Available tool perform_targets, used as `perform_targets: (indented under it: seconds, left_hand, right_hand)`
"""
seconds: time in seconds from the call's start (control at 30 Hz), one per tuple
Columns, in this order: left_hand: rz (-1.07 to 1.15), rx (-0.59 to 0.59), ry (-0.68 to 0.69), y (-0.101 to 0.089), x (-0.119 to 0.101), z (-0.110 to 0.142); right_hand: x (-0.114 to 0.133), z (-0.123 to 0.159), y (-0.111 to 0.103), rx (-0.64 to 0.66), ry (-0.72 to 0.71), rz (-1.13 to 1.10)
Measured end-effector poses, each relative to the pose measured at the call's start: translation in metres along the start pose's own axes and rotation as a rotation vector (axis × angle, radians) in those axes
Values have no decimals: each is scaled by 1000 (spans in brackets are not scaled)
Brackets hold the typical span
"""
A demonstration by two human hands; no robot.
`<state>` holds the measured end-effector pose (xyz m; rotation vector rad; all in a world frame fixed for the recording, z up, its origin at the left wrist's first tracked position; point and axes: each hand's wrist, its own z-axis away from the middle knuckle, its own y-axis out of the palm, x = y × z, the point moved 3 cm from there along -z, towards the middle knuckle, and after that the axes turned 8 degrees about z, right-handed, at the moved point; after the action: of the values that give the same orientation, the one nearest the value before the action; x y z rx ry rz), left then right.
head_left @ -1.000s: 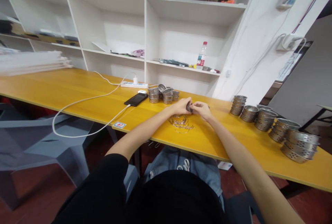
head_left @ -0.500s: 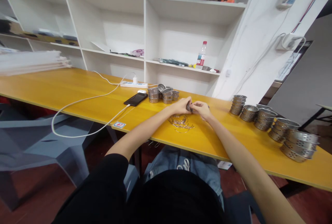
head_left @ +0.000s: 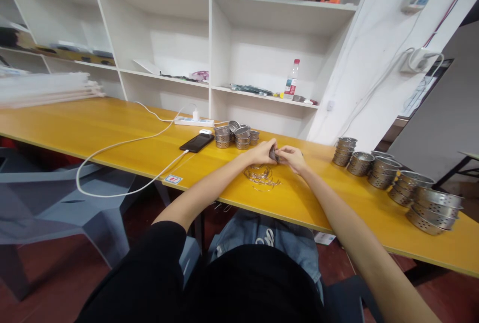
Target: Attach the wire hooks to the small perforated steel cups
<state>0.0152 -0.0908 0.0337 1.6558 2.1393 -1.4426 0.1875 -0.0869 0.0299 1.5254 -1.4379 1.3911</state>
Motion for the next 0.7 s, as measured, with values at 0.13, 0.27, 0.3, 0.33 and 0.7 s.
perform_targets:
  seconds: [0.13, 0.27, 0.3, 0.33, 0.7]
  left_hand:
    - [1, 4, -4, 0, 0, -1]
    - [-6, 25, -7, 0, 0, -1]
    - [-13, 27, -7, 0, 0, -1]
    - [-21, 28, -7, -1, 0, -1]
    - [-14, 31, -5, -1, 1, 0]
  right_hand:
    - [-2, -2, 1, -5, -19, 26]
    - [-2, -1, 2, -7, -24, 30]
    - [-1, -1, 2, -8, -24, 27]
    - [-1, 0, 3, -11, -25, 24]
    - [-3, -1, 2, 5, -32, 26]
